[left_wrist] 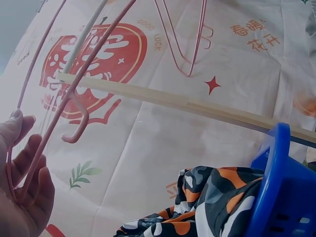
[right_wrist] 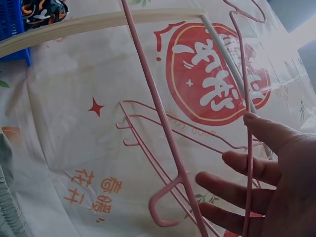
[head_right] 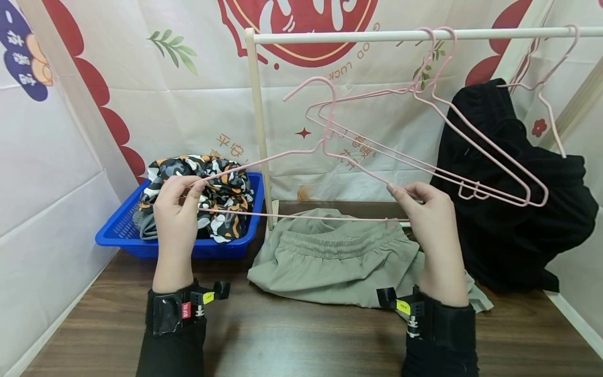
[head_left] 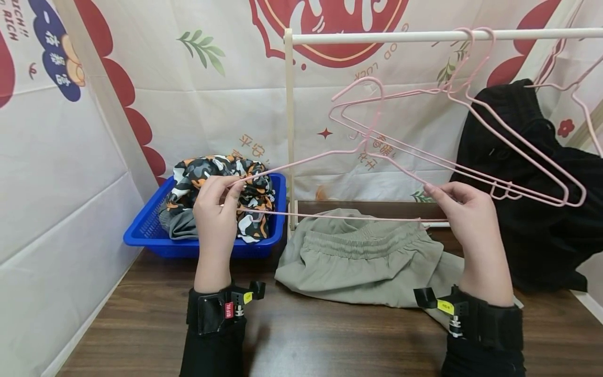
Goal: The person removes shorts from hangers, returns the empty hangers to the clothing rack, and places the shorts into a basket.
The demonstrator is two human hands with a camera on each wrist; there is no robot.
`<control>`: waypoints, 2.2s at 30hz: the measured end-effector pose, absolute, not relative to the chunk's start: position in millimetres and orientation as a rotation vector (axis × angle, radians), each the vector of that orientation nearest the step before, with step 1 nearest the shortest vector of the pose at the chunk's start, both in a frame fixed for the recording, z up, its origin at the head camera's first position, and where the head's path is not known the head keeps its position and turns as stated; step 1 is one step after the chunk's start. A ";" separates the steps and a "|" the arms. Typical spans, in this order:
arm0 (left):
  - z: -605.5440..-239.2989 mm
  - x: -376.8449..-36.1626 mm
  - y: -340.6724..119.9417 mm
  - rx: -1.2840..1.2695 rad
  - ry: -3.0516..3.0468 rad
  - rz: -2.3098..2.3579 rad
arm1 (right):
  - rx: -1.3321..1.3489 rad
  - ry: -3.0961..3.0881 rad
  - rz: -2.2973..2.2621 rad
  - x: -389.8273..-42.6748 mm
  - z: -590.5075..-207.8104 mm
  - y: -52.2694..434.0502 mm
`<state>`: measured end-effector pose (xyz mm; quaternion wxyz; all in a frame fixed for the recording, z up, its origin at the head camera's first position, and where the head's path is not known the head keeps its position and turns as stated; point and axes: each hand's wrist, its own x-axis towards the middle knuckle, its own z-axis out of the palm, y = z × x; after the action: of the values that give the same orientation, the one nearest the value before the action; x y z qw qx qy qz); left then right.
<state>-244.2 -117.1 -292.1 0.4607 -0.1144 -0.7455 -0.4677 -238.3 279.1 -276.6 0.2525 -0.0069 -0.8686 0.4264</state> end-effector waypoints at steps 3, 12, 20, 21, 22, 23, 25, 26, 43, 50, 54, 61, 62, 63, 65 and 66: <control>-291.6 -244.2 -118.4 -0.266 -1.803 -1.131 | 0.007 -2.441 1.140 -237.6 -276.3 280.6; -289.3 -239.8 -125.5 -0.177 -1.731 -1.077 | 0.073 -2.697 0.996 -239.0 -275.5 279.9; -287.0 -237.5 -128.6 -0.127 -1.735 -1.064 | 0.172 -2.843 1.040 -242.4 -276.9 281.0; -286.8 -237.4 -128.8 -0.125 -1.735 -1.064 | 0.183 -2.855 1.047 -242.4 -276.9 281.3; -286.7 -237.2 -129.0 -0.124 -1.736 -1.064 | 0.194 -2.866 1.046 -242.2 -276.8 281.5; -286.5 -237.1 -129.3 -0.122 -1.736 -1.063 | 0.208 -2.879 1.049 -242.0 -276.5 281.9; -286.3 -236.8 -129.8 -0.119 -1.736 -1.062 | 0.239 -2.907 1.053 -241.5 -275.7 282.7; -286.2 -236.6 -130.3 -0.118 -1.734 -1.061 | 0.255 -2.919 1.056 -241.4 -275.4 282.8; -288.7 -235.6 -145.2 -0.071 -1.709 -1.093 | 0.818 -2.696 1.577 -236.9 -280.2 289.6; -292.3 -239.1 -146.4 -0.050 -1.744 -1.167 | 0.738 -2.477 1.478 -229.4 -276.9 291.6; -295.2 -240.3 -149.6 -0.062 -1.772 -1.198 | 0.581 -2.445 1.389 -224.3 -274.7 286.3; -297.9 -240.8 -151.9 -0.042 -1.822 -1.243 | 0.486 -2.409 1.399 -220.8 -277.0 283.3; -297.9 -240.6 -150.9 -0.042 -1.828 -1.254 | 0.484 -2.407 1.416 -220.5 -277.7 284.4; -297.7 -240.5 -149.7 -0.041 -1.834 -1.262 | 0.490 -2.401 1.427 -220.3 -278.6 285.6; -296.8 -240.3 -147.0 -0.046 -1.846 -1.272 | 0.510 -2.384 1.441 -219.9 -279.6 289.1; -296.2 -240.1 -145.3 -0.050 -1.857 -1.273 | 0.520 -2.371 1.448 -219.4 -279.7 290.9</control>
<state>-240.1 -145.3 -296.2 0.4304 -0.0200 -0.7443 -0.5103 -219.4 290.9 -279.7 0.1571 0.1819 -0.8285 0.5059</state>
